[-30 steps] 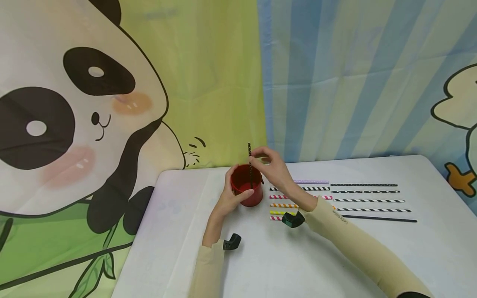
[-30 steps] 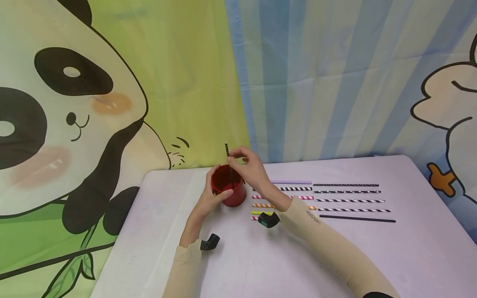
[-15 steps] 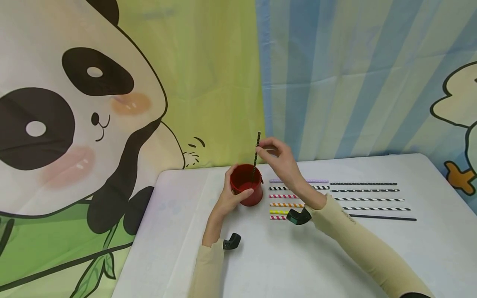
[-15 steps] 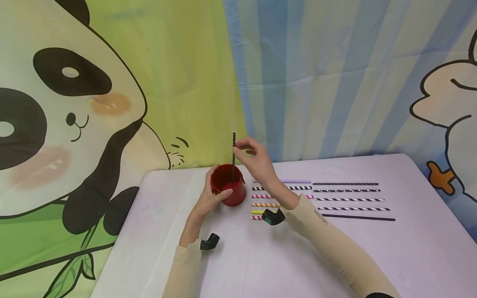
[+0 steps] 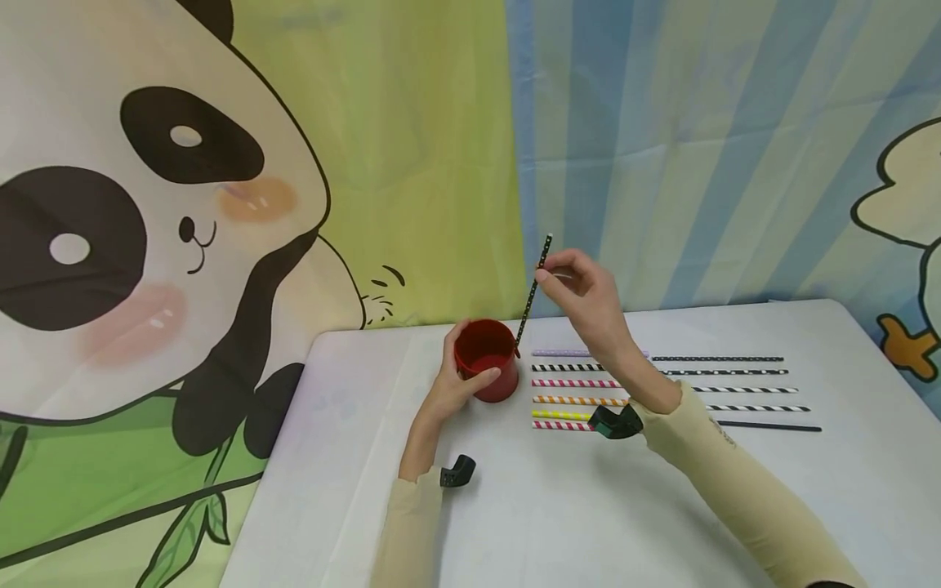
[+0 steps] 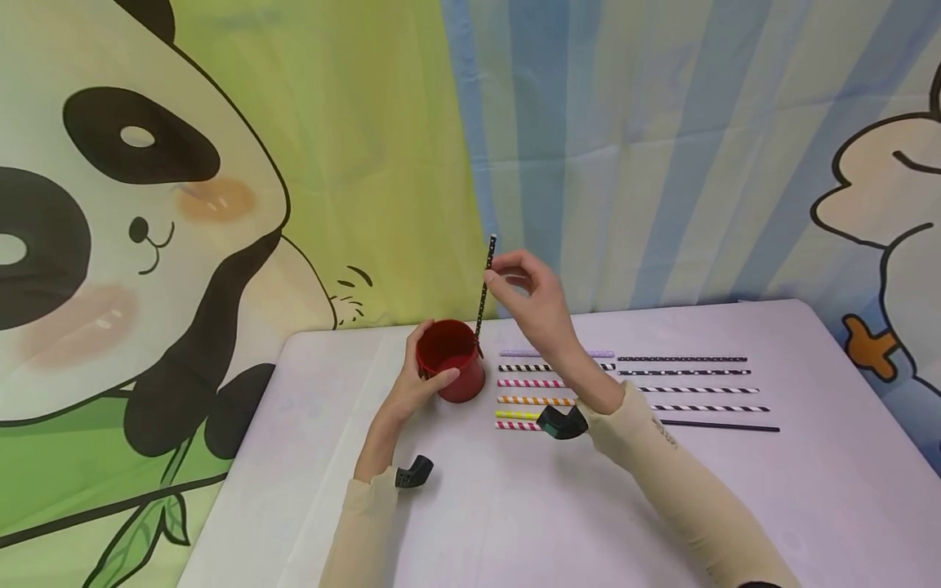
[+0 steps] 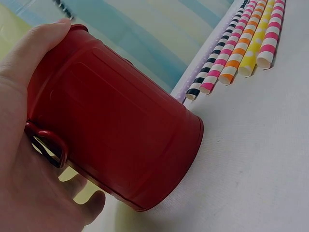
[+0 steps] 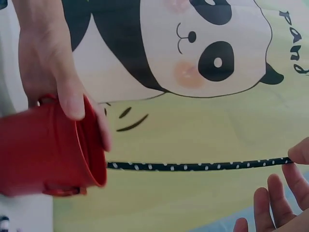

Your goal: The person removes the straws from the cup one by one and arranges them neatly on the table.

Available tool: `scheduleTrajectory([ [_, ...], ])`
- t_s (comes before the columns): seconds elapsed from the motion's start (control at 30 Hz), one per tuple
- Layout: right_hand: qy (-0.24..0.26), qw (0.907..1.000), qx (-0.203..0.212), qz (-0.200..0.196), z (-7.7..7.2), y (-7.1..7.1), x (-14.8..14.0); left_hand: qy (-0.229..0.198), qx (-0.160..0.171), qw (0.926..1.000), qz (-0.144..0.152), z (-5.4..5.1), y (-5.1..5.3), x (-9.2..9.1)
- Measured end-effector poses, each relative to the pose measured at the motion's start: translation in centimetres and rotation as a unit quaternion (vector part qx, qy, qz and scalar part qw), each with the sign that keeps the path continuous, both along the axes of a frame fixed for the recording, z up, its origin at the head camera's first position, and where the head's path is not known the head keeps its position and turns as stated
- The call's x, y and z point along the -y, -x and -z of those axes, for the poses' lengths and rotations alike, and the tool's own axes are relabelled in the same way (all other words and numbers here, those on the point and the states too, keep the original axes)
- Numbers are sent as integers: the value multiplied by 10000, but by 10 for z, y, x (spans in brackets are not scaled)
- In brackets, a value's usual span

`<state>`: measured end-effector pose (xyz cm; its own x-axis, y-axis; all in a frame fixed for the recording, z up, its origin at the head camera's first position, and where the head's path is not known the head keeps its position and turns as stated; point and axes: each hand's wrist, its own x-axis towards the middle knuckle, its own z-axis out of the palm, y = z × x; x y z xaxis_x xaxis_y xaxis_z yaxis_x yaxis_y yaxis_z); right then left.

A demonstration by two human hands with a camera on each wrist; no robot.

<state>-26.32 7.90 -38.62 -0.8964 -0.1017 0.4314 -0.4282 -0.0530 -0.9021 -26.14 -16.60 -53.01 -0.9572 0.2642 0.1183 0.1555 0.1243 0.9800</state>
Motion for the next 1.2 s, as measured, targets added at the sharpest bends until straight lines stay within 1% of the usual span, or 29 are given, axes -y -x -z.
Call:
scheduleTrajectory([
  [0.07,-130,9999,-58,27,-1,-1,-5,31,16,10000,-9,0,0,0],
  [0.17,-526,9984,-173,70,-4,-2,-12,59,31,10000,33,-1,0,0],
  [0.27,-1069,9938,-294,118,-5,-3,-18,79,127,9998,118,-16,-6,-2],
  [0.33,-1477,9881,-411,142,-5,-4,-20,93,207,9996,179,-26,-10,-2],
  [0.4,-1878,9803,-595,142,-3,-5,-22,101,270,9994,211,-36,-14,-3],
  [0.47,-2247,9708,-829,128,-1,-6,-23,135,292,9993,201,-37,-15,-2],
  [0.63,-2813,9491,-1415,5,6,-10,-24,168,337,9991,180,-37,-14,-2],
  [0.73,-3088,9371,-1626,-74,11,-12,-24,172,336,9992,133,-25,-9,-1],
  [0.87,-3603,9142,-1853,-31,18,-15,-27,164,273,9995,49,-8,-1,0],
  [0.9,-3752,9066,-1933,-1,19,-16,-27,157,248,9996,36,-6,-1,0],
  [1.1,-4543,8584,-2381,109,30,-21,-33,85,116,9999,-30,-1,0,0],
  [1.2,-4826,8404,-2463,131,36,-23,-37,80,145,9999,-45,0,-1,0],
])
